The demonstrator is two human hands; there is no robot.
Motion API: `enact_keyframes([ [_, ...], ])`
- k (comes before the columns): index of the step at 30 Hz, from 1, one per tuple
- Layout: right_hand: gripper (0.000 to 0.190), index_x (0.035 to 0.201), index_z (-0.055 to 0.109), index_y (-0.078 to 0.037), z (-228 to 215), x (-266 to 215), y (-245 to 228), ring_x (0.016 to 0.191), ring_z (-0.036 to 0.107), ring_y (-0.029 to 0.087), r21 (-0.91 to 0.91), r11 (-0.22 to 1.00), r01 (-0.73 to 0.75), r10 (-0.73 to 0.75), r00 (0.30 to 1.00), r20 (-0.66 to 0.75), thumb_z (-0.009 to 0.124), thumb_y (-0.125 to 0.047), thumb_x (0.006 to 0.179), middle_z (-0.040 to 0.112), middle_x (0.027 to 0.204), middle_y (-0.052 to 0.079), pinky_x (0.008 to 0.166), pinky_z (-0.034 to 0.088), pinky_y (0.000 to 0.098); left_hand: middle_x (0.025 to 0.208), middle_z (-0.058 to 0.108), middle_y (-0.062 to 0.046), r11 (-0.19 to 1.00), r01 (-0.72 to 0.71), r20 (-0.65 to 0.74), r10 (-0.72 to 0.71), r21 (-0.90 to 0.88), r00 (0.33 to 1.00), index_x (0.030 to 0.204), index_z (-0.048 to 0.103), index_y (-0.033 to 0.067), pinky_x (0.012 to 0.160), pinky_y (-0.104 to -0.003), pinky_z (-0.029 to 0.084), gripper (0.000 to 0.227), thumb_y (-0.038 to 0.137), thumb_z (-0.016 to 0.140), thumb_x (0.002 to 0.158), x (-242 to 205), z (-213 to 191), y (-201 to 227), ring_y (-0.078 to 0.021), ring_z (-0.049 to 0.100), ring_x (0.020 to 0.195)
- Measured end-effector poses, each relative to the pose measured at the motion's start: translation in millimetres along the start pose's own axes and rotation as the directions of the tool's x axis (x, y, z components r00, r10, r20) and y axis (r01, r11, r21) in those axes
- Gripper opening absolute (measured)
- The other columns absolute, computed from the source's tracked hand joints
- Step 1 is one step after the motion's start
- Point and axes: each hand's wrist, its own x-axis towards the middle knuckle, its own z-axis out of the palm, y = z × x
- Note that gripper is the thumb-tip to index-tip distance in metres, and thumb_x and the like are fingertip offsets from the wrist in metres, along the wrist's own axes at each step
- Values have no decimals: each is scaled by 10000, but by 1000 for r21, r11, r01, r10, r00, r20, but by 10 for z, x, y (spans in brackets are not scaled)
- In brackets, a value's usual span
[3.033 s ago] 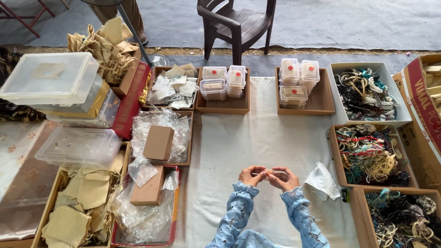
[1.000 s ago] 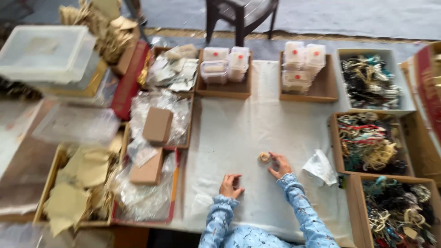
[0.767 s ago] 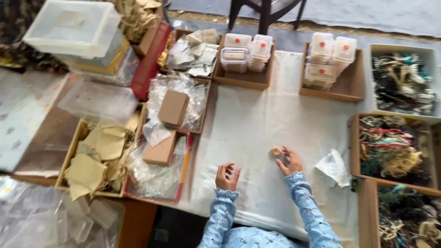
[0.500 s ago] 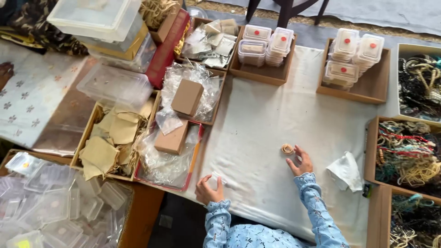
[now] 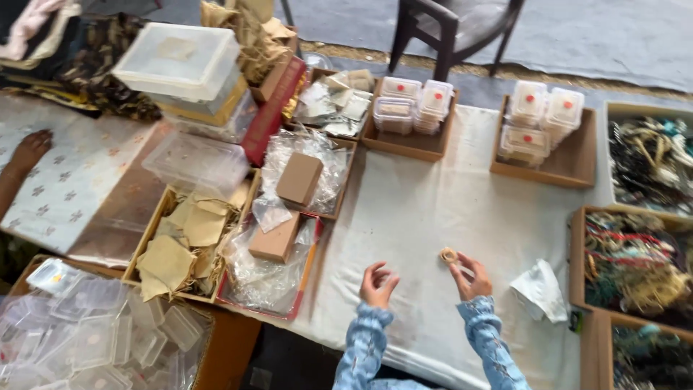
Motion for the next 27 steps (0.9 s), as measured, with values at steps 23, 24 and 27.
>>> enact_keyframes([
  [23, 243, 1036, 779, -28, -106, 140, 207, 842, 711, 113, 412, 781, -469, 318, 867, 384, 735, -246, 938, 762, 924, 26, 748, 618, 301, 1078, 765, -108, 857, 474, 635, -253, -203, 730, 1350, 598, 55, 806, -308, 640, 562, 161, 829, 849, 472, 924, 367, -182, 740, 949],
  [24, 233, 1051, 780, -37, -122, 152, 132, 843, 709, 110, 414, 772, -482, 337, 863, 376, 738, -232, 930, 762, 930, 25, 743, 607, 304, 1064, 773, -91, 893, 412, 595, -232, -184, 769, 1318, 605, 64, 785, -292, 654, 546, 152, 837, 832, 460, 910, 456, -163, 756, 928],
  [27, 228, 1062, 784, -47, -83, 136, 65, 824, 711, 123, 401, 752, -524, 398, 845, 358, 742, -228, 930, 755, 905, 38, 738, 611, 314, 945, 776, -81, 982, 184, 425, -148, -44, 893, 1192, 703, 70, 714, -284, 643, 454, 154, 885, 785, 386, 894, 820, -146, 744, 826],
])
